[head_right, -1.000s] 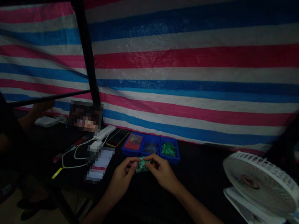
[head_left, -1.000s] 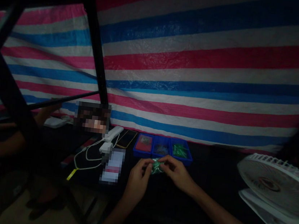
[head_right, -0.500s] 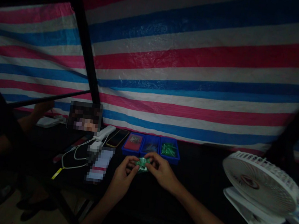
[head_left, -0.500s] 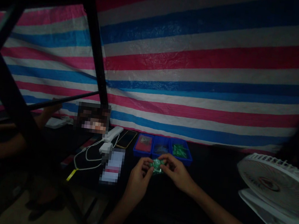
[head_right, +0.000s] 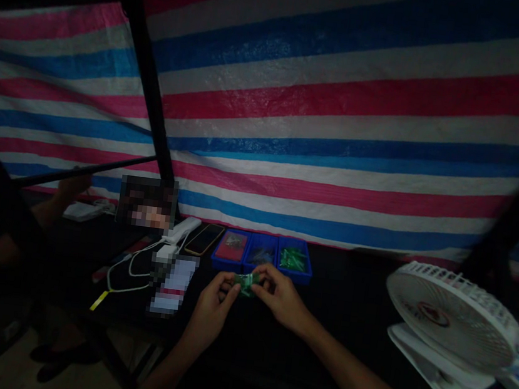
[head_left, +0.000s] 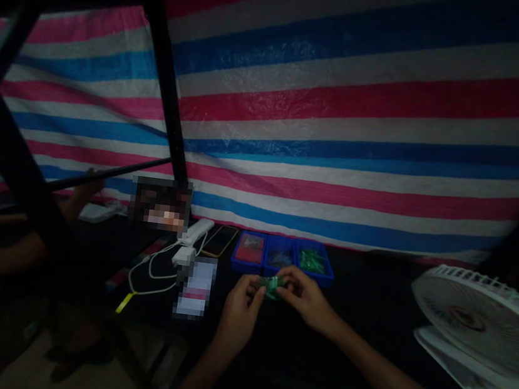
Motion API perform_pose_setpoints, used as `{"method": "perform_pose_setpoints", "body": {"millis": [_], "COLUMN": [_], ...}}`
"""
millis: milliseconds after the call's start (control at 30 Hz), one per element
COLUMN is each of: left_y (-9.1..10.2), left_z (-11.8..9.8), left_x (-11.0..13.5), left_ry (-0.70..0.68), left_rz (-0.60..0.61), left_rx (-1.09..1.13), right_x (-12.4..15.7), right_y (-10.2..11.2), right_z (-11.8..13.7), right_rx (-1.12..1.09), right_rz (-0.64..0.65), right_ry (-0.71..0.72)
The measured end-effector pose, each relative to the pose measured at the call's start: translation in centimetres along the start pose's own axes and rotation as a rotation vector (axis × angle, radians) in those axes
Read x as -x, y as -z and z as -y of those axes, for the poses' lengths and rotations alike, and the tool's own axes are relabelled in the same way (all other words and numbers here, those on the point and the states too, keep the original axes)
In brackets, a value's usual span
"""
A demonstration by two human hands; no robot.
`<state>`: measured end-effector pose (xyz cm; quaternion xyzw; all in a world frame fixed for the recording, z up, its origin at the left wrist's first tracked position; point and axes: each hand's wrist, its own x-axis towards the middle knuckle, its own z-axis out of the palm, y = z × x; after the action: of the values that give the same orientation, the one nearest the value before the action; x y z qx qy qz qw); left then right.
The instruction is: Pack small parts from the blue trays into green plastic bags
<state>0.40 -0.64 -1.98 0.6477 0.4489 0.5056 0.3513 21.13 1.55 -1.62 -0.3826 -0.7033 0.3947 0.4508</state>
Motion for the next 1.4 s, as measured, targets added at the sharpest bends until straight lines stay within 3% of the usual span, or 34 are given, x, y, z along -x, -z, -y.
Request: {"method": "perform_pose_setpoints", "body": {"millis": [600, 833, 1067, 1400], "left_y": [0.17, 0.08, 0.01, 0.11], "left_z": [0.08, 0.11, -0.27, -0.06], "left_x": [0.11, 0.15, 0.23, 0.20], "left_ry": [-0.071, -0.043, 0.011, 0.051], "left_rz": [0.046, 0.051, 0.034, 0.049], "left_rx": [-0.098, -0.083, 0.006, 0.053], "right_x": [0.02, 0.06, -0.12, 0.29], "right_y": [-0.23, -0.21, 0.13, 0.07], "right_z": [0.26, 0.24, 0.90, 0.73], "right_rx": [0.019, 0.084, 0.203, 0.029], "right_rz": [-0.048, -0.009, -0.088, -0.028], "right_ry": [0.000, 0.006, 0.095, -0.036]}}
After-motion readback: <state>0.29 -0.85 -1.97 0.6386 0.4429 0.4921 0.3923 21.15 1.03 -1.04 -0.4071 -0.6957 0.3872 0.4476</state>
